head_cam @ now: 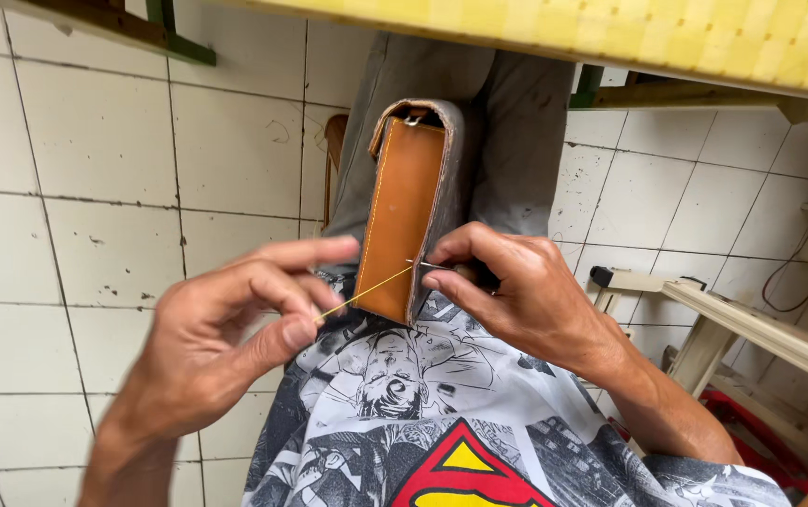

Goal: The person hand-sews the edge of a brown leather bag using a needle and yellow thread. They repeatedly push the needle through the leather and pull the thread tight to create stitches along the bag's seam.

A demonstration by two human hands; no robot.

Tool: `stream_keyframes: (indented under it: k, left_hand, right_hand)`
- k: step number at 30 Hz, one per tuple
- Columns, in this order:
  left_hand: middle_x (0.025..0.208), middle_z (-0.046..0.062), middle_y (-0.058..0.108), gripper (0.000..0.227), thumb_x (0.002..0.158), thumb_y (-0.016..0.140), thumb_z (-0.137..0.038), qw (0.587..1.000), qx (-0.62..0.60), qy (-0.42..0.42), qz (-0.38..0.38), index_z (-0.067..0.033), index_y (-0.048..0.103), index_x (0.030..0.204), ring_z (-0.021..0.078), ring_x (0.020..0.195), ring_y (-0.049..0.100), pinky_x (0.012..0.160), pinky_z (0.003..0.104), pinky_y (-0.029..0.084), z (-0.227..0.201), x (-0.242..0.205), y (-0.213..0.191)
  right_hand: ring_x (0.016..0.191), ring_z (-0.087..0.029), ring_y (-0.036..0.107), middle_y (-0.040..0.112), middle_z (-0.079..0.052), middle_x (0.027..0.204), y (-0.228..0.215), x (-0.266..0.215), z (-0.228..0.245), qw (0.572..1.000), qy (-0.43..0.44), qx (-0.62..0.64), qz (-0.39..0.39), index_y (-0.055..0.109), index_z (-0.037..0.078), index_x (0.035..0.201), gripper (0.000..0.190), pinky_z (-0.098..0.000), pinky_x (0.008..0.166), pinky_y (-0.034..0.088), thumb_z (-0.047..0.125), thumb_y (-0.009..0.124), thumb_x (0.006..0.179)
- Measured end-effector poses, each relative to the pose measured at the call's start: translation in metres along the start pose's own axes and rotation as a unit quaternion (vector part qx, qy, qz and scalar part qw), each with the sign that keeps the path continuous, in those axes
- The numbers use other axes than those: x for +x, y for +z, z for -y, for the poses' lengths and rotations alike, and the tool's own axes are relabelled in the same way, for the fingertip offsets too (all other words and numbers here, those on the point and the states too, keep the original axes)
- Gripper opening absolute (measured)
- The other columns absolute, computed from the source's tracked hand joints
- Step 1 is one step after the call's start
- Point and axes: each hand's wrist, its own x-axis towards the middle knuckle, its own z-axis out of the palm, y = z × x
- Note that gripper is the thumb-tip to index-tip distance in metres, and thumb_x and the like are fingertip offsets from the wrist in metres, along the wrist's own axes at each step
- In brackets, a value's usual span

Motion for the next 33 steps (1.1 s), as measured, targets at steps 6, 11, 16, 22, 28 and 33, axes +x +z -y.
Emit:
stream_keyframes:
  k: [6,11,16,22,28,33]
  left_hand:
    - [0.084,0.003,0.073,0.004,0.084,0.071,-0.009,0.995,-0.034,0.017,-0.092,-0.0045,0.071,0.085,0.0082,0.074,0.064,0.070,0.020,0.051,-0.002,0.027,0.025]
    - [0.082,0.004,0.069,0.011,0.089,0.071,-0.010,0.947,0.265,0.171,-0.069,-0.0039,0.070,0.098,0.0196,0.067,0.060,0.067,0.033,0.049,-0.002,0.037,0.028]
    - [0.079,0.001,0.068,0.009,0.090,0.068,-0.013,0.954,0.266,0.131,-0.051,-0.0084,0.069,0.097,0.0193,0.066,0.059,0.065,0.032,0.048,0.000,0.037,0.031]
    - [0.082,-0.006,0.070,0.005,0.088,0.065,-0.016,0.959,0.270,0.077,-0.023,-0.0141,0.065,0.093,0.0183,0.068,0.060,0.062,0.033,0.047,-0.001,0.037,0.034]
    - [0.091,-0.003,0.075,0.012,0.088,0.065,-0.019,0.959,0.275,0.060,-0.021,-0.0143,0.070,0.099,0.0190,0.077,0.067,0.068,0.034,0.051,0.000,0.036,0.033]
    - [0.081,-0.001,0.072,0.011,0.091,0.062,-0.020,0.968,0.246,0.040,0.031,-0.0124,0.069,0.092,0.0199,0.069,0.066,0.063,0.034,0.049,-0.004,0.044,0.034]
  right_hand:
    - [0.068,-0.016,0.067,0.069,0.000,0.082,-0.011,0.005,0.012,0.996,0.061,-0.003,0.065,0.057,0.009,0.098,0.022,-0.0303,0.060,0.050,0.029,0.062,0.092]
    - [0.063,-0.023,0.062,0.068,-0.002,0.074,-0.016,0.011,0.018,0.988,0.084,-0.018,0.130,0.053,0.011,0.096,0.017,-0.0360,0.059,0.046,0.028,0.055,0.096]
    - [0.059,-0.024,0.056,0.065,-0.002,0.070,-0.011,0.012,0.016,0.990,0.071,0.000,0.125,0.050,0.011,0.097,0.013,-0.0361,0.057,0.044,0.022,0.056,0.095]
    - [0.059,-0.024,0.058,0.067,-0.002,0.072,-0.005,0.010,0.010,0.991,0.069,0.011,0.114,0.050,0.011,0.098,0.017,-0.0360,0.056,0.045,0.027,0.055,0.096]
    - [0.060,-0.023,0.060,0.067,-0.002,0.077,0.000,0.003,-0.004,0.996,0.022,0.022,0.081,0.050,0.010,0.099,0.020,-0.0351,0.056,0.046,0.028,0.056,0.096]
    - [0.062,-0.019,0.060,0.065,-0.003,0.078,0.006,-0.007,-0.018,0.999,-0.033,0.022,0.036,0.052,0.006,0.099,0.020,-0.0313,0.058,0.047,0.025,0.057,0.096]
